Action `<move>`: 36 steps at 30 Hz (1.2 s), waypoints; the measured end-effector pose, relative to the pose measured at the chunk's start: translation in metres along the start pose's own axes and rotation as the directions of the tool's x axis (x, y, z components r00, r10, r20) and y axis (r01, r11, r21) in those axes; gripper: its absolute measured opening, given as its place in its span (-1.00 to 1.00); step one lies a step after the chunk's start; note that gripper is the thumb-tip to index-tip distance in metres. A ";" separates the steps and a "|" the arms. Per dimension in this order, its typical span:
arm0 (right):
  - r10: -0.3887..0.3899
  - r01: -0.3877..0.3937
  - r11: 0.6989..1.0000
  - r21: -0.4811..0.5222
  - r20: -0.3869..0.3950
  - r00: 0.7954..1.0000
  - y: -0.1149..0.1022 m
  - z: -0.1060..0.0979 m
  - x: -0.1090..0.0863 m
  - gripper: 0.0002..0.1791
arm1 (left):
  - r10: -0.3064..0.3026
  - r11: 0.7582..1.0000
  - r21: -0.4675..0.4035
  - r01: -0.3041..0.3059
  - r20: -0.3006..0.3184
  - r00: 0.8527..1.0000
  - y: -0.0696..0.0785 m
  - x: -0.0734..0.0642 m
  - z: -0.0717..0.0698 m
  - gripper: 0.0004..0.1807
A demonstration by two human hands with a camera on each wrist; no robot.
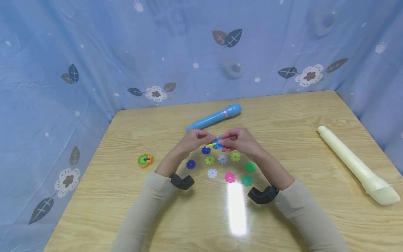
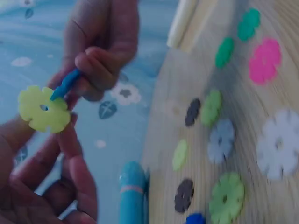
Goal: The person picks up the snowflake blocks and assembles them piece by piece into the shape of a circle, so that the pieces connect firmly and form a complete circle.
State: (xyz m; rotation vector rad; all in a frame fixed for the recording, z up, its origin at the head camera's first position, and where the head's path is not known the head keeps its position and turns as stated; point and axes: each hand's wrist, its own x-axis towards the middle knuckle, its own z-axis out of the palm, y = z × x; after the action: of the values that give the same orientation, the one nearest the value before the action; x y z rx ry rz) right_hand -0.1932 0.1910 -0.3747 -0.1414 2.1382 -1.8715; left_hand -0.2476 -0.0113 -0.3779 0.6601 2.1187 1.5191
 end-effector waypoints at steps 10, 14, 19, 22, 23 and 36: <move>-0.086 0.076 0.985 -0.153 -0.057 0.995 0.025 -0.025 0.004 -0.56 | -0.098 0.995 -0.026 0.098 0.012 0.995 -0.011 0.001 0.003 -0.74; -0.070 0.029 0.924 -0.381 -0.093 0.993 0.043 -0.051 0.004 -0.60 | -0.099 0.995 -0.023 0.098 -0.019 0.995 -0.018 -0.002 0.000 -0.72; -0.061 0.017 0.811 -0.585 -0.055 0.997 0.058 -0.057 0.009 -0.55 | -0.112 0.993 -0.047 0.110 -0.028 0.993 -0.026 -0.004 -0.002 -0.70; -0.089 0.005 0.754 -0.657 -0.094 0.992 0.059 -0.053 0.010 -0.56 | -0.138 0.990 -0.039 0.137 -0.030 0.990 -0.027 -0.004 -0.002 -0.69; -0.095 -0.005 0.742 -0.671 -0.112 0.989 0.059 -0.052 0.011 -0.59 | -0.148 0.989 -0.032 0.147 -0.030 0.989 -0.027 -0.005 -0.002 -0.68; -0.199 0.032 0.800 -0.599 -0.215 0.956 0.050 -0.044 0.003 -0.83 | -0.145 0.989 0.030 0.146 -0.035 0.989 -0.024 -0.001 0.007 -0.64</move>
State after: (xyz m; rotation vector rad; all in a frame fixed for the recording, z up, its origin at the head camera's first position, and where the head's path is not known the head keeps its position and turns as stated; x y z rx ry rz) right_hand -0.2029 0.2395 -0.4192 -0.1590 2.9107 -1.2588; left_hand -0.2456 -0.0133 -0.4025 0.4827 2.1687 1.4284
